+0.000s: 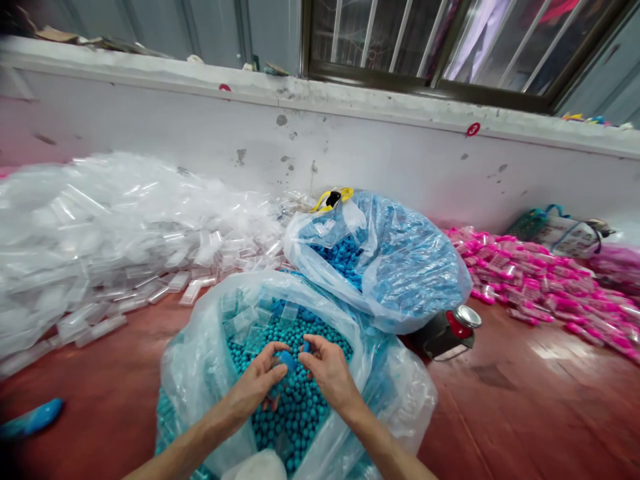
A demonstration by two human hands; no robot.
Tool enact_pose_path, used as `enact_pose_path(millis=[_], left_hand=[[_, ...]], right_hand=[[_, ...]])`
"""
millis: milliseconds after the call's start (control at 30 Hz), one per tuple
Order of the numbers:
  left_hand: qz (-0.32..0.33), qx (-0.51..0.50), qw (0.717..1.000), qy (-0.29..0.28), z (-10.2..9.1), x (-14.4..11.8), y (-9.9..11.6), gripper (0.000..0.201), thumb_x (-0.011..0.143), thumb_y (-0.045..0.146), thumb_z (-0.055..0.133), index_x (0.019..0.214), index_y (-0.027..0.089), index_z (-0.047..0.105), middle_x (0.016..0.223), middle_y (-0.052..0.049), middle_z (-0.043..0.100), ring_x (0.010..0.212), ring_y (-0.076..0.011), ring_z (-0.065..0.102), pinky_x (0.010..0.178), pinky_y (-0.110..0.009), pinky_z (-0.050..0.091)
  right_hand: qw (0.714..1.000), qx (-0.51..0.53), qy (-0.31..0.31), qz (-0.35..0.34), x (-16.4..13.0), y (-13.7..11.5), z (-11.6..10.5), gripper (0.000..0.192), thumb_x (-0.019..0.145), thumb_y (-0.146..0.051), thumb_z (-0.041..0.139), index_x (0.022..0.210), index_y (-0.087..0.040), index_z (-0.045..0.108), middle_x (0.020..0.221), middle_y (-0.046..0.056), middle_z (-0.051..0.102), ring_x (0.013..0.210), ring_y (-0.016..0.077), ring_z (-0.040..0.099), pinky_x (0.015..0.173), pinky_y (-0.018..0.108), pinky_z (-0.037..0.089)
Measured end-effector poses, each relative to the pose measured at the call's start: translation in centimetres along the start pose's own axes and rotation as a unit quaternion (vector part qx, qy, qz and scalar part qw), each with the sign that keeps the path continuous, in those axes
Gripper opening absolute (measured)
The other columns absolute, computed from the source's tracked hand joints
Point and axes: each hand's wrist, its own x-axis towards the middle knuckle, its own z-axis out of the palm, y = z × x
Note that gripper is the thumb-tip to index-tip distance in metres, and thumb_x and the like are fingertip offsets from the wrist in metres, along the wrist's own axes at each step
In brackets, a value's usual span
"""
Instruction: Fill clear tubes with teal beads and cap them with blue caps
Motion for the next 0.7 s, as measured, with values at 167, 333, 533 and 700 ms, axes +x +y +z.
enact_pose_path(millis=[167,333,533,700], left_hand=[[0.037,-0.059,0.996,0.055,0.8,-0.3,0.3,0.053,0.073,0.036,0.053,0.120,0.019,0.036,0.058,0.008,0.045,0.039,-0.0052,0.039,0.040,-0.018,0.032],[0.090,-0.077,0.991,0.058,1.1,-0.6,0.9,0.040,0.070,0.031,0.056,0.107,0.017,0.048,0.077,0.001,0.057,0.075,-0.0145,0.053,0.068,-0.024,0.041],[0.067,-0.067,0.993,0.075,1.7,-0.7,0.9,0.026,0.073,0.031,0.052,0.094,0.018,0.047,0.070,0.003,0.055,0.066,-0.0115,0.051,0.064,-0.022,0.041],[0.076,-0.009,0.991,0.106,2.4,-0.2,0.5,0.019,0.075,0.028,0.046,0.092,0.018,0.047,0.067,0.003,0.054,0.064,-0.0123,0.052,0.063,-0.023,0.041]], right_hand=[[0.981,-0.163,-0.095,-0.039,-2.1,-0.5,1.2,0.075,0.066,-0.035,0.064,0.132,-0.017,0.032,0.118,0.009,0.051,0.109,0.0253,0.046,0.090,0.037,0.039],[0.964,-0.244,-0.074,-0.079,-2.5,-0.4,2.6,0.093,0.055,-0.030,0.071,0.132,-0.007,0.023,0.126,0.019,0.039,0.116,0.0281,0.039,0.094,0.040,0.035],[0.950,-0.274,-0.007,-0.153,-2.9,-0.9,3.5,0.061,0.062,-0.022,0.058,0.118,-0.015,0.035,0.102,0.010,0.051,0.090,0.0236,0.055,0.075,0.038,0.046],[0.942,-0.304,0.022,-0.143,-3.0,0.2,4.0,0.062,0.064,-0.031,0.057,0.118,-0.008,0.036,0.102,0.017,0.052,0.088,0.0279,0.055,0.073,0.042,0.047]])
